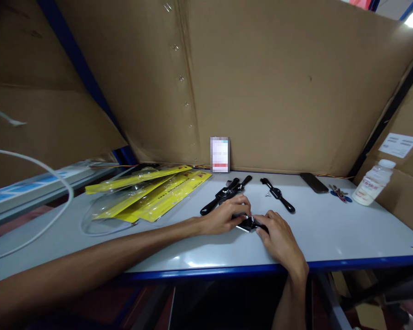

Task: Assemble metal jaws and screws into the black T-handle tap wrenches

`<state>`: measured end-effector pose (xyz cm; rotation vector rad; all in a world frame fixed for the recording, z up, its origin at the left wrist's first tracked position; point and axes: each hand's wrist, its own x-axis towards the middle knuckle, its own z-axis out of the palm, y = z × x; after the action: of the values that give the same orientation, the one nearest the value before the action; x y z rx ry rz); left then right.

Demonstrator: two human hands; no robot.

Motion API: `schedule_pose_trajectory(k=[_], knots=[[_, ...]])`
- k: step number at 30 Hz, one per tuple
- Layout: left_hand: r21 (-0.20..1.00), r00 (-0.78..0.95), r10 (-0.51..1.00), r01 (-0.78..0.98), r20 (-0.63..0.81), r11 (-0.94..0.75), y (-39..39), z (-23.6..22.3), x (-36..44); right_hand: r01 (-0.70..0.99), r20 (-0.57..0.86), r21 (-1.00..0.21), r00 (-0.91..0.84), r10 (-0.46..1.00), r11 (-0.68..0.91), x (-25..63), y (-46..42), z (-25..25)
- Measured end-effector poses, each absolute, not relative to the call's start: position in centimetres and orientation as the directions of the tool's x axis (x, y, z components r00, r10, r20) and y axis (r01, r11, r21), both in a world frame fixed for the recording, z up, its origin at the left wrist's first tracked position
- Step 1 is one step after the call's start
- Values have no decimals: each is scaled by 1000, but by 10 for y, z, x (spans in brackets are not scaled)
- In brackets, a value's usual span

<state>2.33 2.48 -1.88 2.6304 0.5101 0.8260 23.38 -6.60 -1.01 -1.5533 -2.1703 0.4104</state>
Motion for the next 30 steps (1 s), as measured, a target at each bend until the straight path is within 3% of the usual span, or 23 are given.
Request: schedule_pose_trajectory(k=[6,14,18,21,24,27,30], knots=[[638,492,648,217,582,-739,37,-21,24,841,182,-445,-252,951,308,232,-69,-8],[615,461,641,230,613,-754,35,-23,27,923,224,-359,-59,973,138,263,-108,-20],[533,490,594,276,638,-800,31,-23,27,913,318,-380,-22,948,149,245,-87,-22],[415,558,537,341,633,-844,26,-23,24,870,478,-462,78,875,174,231,-64,-23],[298,688,458,348,562,-889,19,-21,24,898,548,-401,79,833,179,239,-54,-31],[179,831,339,289,442,-940,13,-21,28,942,547,-320,92,832,106,261,-54,-45],[116,905,273,248,327,-962,10,-22,32,965,444,-246,30,896,90,275,-56,-55]])
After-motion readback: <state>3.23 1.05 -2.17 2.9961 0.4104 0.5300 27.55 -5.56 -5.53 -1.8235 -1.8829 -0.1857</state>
